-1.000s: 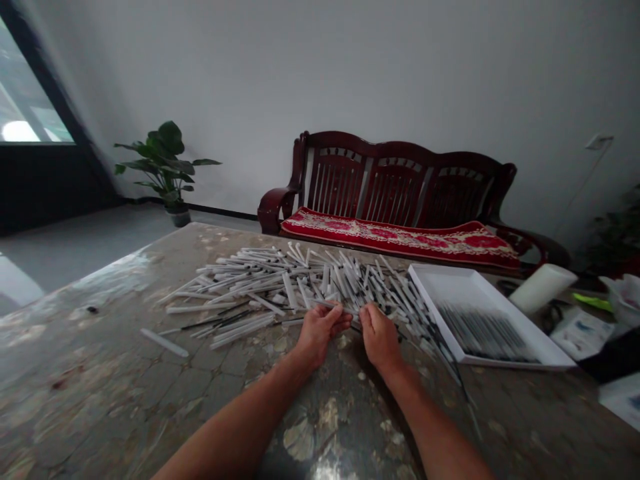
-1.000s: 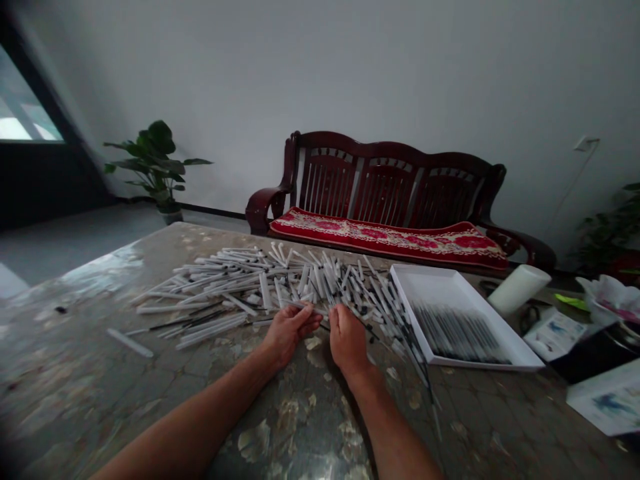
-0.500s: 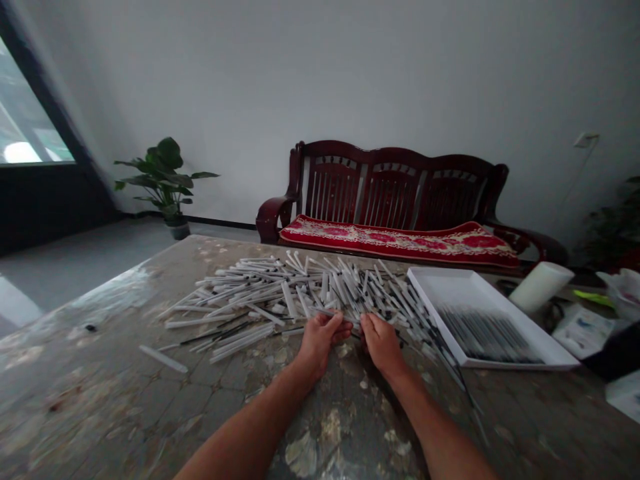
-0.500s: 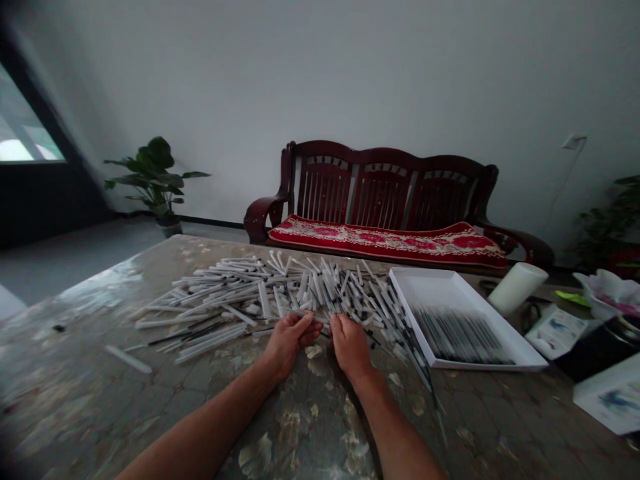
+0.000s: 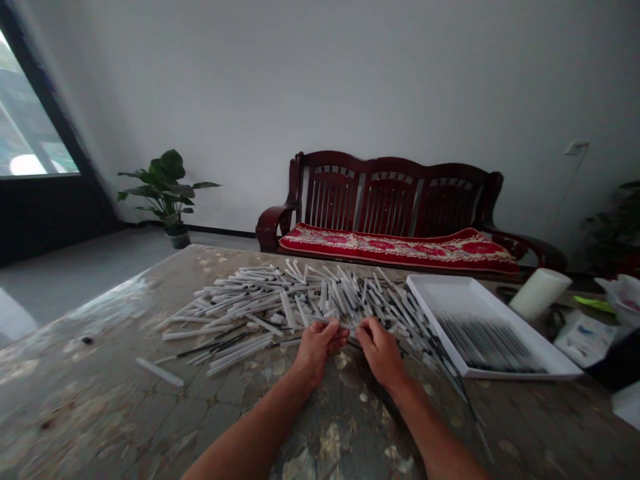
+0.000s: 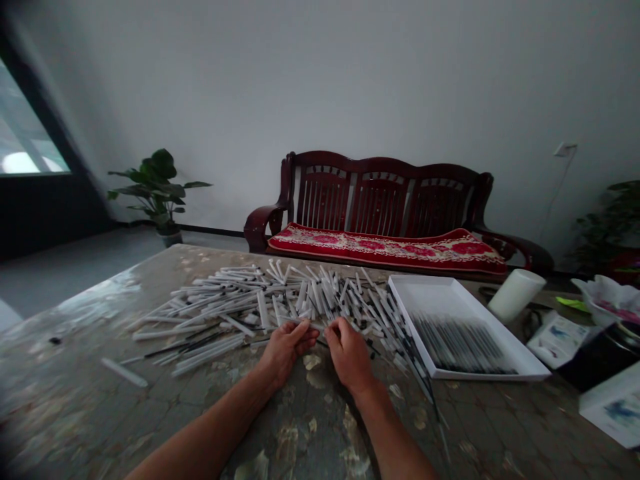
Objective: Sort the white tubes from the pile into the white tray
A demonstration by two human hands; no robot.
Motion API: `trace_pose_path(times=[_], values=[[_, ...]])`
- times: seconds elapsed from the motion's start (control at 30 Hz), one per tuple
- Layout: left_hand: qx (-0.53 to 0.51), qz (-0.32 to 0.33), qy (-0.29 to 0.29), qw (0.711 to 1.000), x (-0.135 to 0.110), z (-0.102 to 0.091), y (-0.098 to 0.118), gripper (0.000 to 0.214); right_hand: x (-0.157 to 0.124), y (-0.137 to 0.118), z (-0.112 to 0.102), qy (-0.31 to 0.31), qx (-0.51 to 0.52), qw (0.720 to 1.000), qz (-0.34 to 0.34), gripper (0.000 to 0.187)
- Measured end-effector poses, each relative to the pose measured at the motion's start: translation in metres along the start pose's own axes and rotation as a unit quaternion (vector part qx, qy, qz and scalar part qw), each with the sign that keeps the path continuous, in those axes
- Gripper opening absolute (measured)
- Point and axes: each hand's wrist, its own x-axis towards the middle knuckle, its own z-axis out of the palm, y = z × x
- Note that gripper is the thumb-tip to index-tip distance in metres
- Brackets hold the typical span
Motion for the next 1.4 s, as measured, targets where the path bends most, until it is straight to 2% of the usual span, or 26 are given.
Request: trace_pose_path(times=[0.07, 0.2, 0.37, 0.53, 0.67, 0.83, 0.97, 1.03, 1.13, 1.2, 1.3, 1.4], values=[[0.007, -0.004, -0.01, 1.0, -0.001, 0.0, 0.0, 0.011, 0.0, -0.001, -0.001, 0.006, -0.007, 1.0, 0.0, 0.028], [0.008, -0.009, -0.009, 1.0, -0.003, 0.002, -0.001, 0.012, -0.001, 0.0, -0.001, 0.002, -0.02, 0.999, 0.031, 0.043], [-0.004, -0.009, -0.006, 1.0, -0.001, 0.001, -0.002, 0.018, 0.0, 0.002, 0.002, 0.0, -0.04, 0.999, -0.003, 0.037], [0.004, -0.005, -0.002, 1.0, 0.003, -0.001, -0.004, 0.02, -0.001, 0.002, 0.004, 0.003, 0.019, 0.998, 0.065, 0.048], [-0.005, -0.002, 0.006, 1.0, 0.002, 0.0, -0.003, 0.019, -0.002, 0.001, 0.004, 0.005, 0.028, 0.999, 0.035, 0.034], [-0.006, 0.009, -0.001, 1.0, -0.002, 0.001, -0.003, 0.021, -0.001, 0.005, 0.007, 0.001, 0.094, 0.993, 0.073, 0.042], [0.004, 0.018, 0.01, 1.0, -0.004, 0.003, -0.004, 0.028, -0.001, 0.003, 0.008, 0.008, 0.102, 0.993, 0.058, 0.035], [0.013, 0.037, -0.009, 0.999, -0.006, 0.004, -0.003, 0.033, -0.001, 0.001, 0.009, 0.004, 0.15, 0.986, 0.078, 0.036], [0.04, 0.071, -0.051, 0.995, -0.008, 0.005, 0.0, 0.037, -0.001, -0.002, 0.008, -0.015, 0.266, 0.949, 0.168, 0.041], [0.069, 0.07, -0.087, 0.991, -0.009, 0.005, 0.003, 0.039, 0.0, -0.003, 0.004, -0.016, 0.31, 0.929, 0.202, 0.043], [0.097, 0.018, -0.136, 0.986, -0.008, 0.001, 0.009, 0.04, 0.002, -0.001, -0.008, -0.021, 0.315, 0.933, 0.175, 0.044], [0.106, -0.085, -0.19, 0.972, -0.008, -0.005, 0.014, 0.044, 0.005, 0.004, -0.015, -0.032, 0.257, 0.959, 0.114, 0.042]])
